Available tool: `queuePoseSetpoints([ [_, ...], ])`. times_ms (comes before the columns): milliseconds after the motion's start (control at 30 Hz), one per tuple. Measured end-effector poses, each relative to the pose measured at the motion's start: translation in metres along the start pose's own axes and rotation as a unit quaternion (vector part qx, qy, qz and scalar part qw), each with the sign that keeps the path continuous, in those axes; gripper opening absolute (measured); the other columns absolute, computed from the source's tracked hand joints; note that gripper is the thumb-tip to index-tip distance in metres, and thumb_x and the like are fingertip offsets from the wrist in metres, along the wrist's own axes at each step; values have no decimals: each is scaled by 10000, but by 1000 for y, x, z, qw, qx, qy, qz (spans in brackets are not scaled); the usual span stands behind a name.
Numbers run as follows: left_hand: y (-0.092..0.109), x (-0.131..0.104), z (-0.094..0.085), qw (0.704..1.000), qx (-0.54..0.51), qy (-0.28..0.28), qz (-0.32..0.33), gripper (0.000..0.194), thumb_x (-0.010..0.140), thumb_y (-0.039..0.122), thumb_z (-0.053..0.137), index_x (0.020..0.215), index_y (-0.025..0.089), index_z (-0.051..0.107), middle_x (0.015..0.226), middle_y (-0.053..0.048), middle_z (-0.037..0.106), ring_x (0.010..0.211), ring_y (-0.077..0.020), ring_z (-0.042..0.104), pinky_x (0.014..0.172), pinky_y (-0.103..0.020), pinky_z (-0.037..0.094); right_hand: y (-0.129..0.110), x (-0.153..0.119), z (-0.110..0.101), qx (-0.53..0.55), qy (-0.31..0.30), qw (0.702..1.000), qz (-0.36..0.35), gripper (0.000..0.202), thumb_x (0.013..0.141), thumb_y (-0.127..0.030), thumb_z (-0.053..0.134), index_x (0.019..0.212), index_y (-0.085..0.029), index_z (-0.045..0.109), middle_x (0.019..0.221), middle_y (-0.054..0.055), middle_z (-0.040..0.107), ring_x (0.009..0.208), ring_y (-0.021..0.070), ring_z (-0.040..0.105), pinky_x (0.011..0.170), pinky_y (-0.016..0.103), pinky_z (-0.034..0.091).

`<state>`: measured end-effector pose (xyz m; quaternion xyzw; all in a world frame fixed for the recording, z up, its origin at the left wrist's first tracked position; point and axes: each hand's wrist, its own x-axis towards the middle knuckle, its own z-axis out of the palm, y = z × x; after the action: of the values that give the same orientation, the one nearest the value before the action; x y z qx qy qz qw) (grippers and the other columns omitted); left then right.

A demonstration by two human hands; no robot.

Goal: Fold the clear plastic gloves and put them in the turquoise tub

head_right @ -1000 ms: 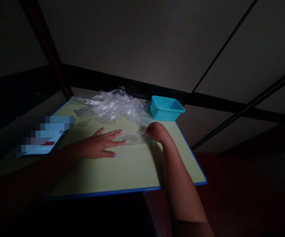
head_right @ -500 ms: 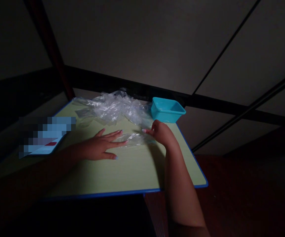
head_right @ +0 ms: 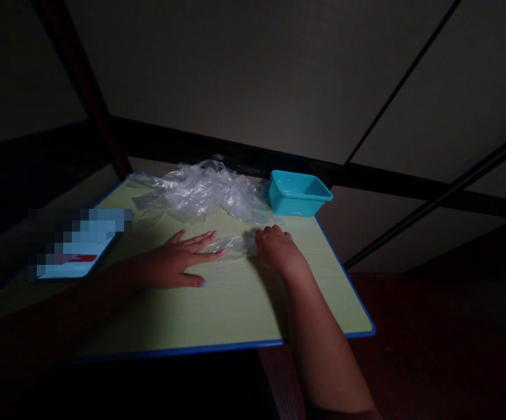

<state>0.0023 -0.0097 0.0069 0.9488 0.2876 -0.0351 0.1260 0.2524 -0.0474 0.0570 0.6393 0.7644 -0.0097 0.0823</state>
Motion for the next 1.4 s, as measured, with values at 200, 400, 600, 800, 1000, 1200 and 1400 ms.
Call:
queuePoseSetpoints([
  [200,1,0,0,1000,-8,8,6,698,847,628,489,1451,411,217,1560,-96,38,1423,-362,89,1044,-669,54,3,-1,1,-9,13,1000,-9,218,824,-91,479,925,-205,635,1011,102,594,1019,245,491,730,319,350],
  [400,-2,0,2,1000,-8,4,10,677,850,642,469,1441,445,203,1556,-108,4,1428,-349,74,1029,-684,69,15,-4,0,-20,-2,1000,17,203,792,-101,503,830,-209,672,1000,92,586,1009,243,484,738,326,337],
  [600,0,-1,-1,1000,-15,-2,2,683,842,630,500,1438,438,226,1558,-92,10,1425,-355,87,1047,-664,58,22,-4,0,-56,-46,995,68,237,825,-111,462,860,-198,680,1044,128,629,1050,286,512,771,388,363],
  [800,1,-1,-2,1000,-24,0,1,691,833,632,513,1436,425,247,1556,-95,17,1422,-367,82,1040,-674,51,30,-3,3,-40,-66,989,126,229,821,-130,476,873,-211,684,1035,138,671,992,306,590,769,415,398],
  [1000,-3,0,3,999,-29,15,12,702,822,665,496,1435,438,240,1556,-90,4,1421,-366,96,1048,-662,36,31,4,6,-29,-14,985,167,255,830,-114,448,981,-181,642,1037,171,649,895,288,629,685,350,422],
  [1200,0,0,0,1000,-23,1,-1,700,824,638,521,1434,433,246,1554,-94,10,1427,-347,88,1052,-654,45,0,17,15,176,148,971,-63,246,849,-113,401,1028,-154,565,987,101,622,854,177,582,737,255,422],
  [1400,-1,1,2,1000,-22,14,4,681,818,644,522,1422,421,299,1554,-84,41,1427,-345,83,1056,-651,21,-35,21,29,139,159,969,-125,397,892,-279,435,1266,-171,514,1317,141,517,1235,263,417,1021,451,290],
])
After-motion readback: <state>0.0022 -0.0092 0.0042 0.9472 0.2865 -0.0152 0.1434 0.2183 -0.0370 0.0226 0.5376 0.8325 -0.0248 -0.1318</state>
